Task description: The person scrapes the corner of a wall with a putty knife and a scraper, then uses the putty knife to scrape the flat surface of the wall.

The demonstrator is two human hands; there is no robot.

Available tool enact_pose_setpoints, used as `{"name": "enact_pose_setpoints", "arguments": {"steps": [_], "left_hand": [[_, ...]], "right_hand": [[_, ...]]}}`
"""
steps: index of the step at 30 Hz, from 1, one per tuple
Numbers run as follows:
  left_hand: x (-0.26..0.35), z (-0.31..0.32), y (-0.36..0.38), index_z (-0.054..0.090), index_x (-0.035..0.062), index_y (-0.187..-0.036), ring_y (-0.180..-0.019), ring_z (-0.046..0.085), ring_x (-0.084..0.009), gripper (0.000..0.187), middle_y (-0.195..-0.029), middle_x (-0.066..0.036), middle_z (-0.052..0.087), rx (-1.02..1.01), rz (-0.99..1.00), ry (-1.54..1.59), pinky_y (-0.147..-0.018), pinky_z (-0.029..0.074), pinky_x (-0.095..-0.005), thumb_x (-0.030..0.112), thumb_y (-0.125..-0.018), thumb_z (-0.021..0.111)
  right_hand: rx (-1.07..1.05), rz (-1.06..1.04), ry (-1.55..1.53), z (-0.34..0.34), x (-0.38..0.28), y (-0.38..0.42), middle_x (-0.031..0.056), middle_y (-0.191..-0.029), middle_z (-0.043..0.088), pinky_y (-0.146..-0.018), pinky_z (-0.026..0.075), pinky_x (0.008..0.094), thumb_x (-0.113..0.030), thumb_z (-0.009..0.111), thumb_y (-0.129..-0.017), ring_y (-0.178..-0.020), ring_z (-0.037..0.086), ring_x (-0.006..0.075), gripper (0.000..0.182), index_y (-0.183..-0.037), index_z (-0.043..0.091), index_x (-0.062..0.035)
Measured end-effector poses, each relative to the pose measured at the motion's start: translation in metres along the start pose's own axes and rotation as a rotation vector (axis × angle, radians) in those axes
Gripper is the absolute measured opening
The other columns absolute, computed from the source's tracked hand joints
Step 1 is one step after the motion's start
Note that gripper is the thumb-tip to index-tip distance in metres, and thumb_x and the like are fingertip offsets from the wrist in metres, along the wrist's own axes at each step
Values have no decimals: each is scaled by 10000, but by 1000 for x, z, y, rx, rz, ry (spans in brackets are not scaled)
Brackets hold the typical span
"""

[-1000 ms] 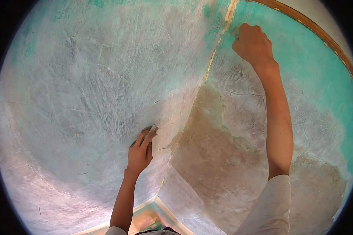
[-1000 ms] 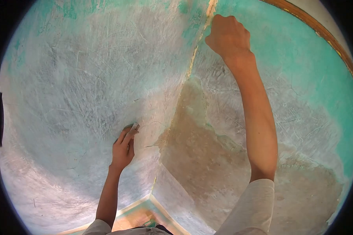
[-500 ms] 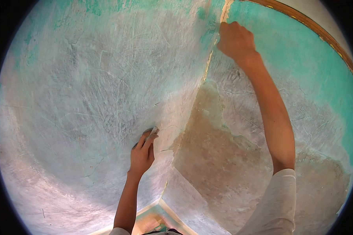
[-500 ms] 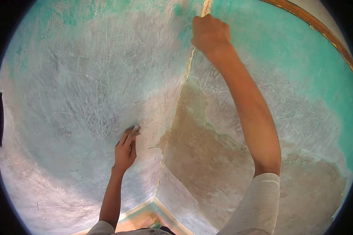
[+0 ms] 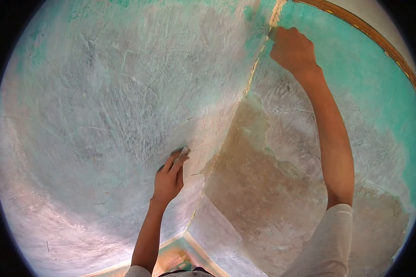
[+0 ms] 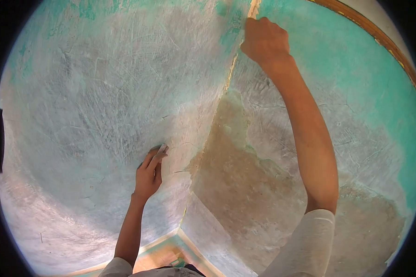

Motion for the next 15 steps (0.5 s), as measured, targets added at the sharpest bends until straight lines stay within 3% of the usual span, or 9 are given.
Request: {"name": "enact_pose_setpoints", "arguments": {"steps": [3, 9, 15], "left_hand": [[0, -1, 0, 636, 115, -1232, -912, 709, -364, 401, -1320, -118, 638, -15, -29, 25, -745, 593, -432, -82, -884, 603], [-1, 3, 1, 642, 129, -1228, -902, 714, -342, 391, -1317, -102, 637, -8, -17, -46, -732, 597, -411, -63, -888, 619], [-1, 1, 0, 645, 129, -1230, -890, 716, -332, 391, -1313, -97, 638, -9, -46, -16, -723, 598, -409, -52, -884, 624]], "right_hand": [[15, -83, -8, -6, 3, 1, 243, -1051, 718, -854, 573, 516, -134, 630, -852, -987, 707, 419, 295, -1109, 718, -20], [-68, 60, -53, -7, 13, -14, 239, -1054, 722, -861, 573, 491, -158, 652, -824, -990, 709, 414, 320, -1105, 719, -19], [-118, 11, 38, -26, 27, -31, 205, -1093, 727, -869, 586, 508, -218, 697, -822, -1034, 717, 396, 372, -1133, 682, -13]]}}
Point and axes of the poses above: each hand's wrist, its own y-axis away from the middle knuckle, its own z-axis out of the palm, x = y × z, the point moved 7 cm from there along -y, towards the middle knuckle
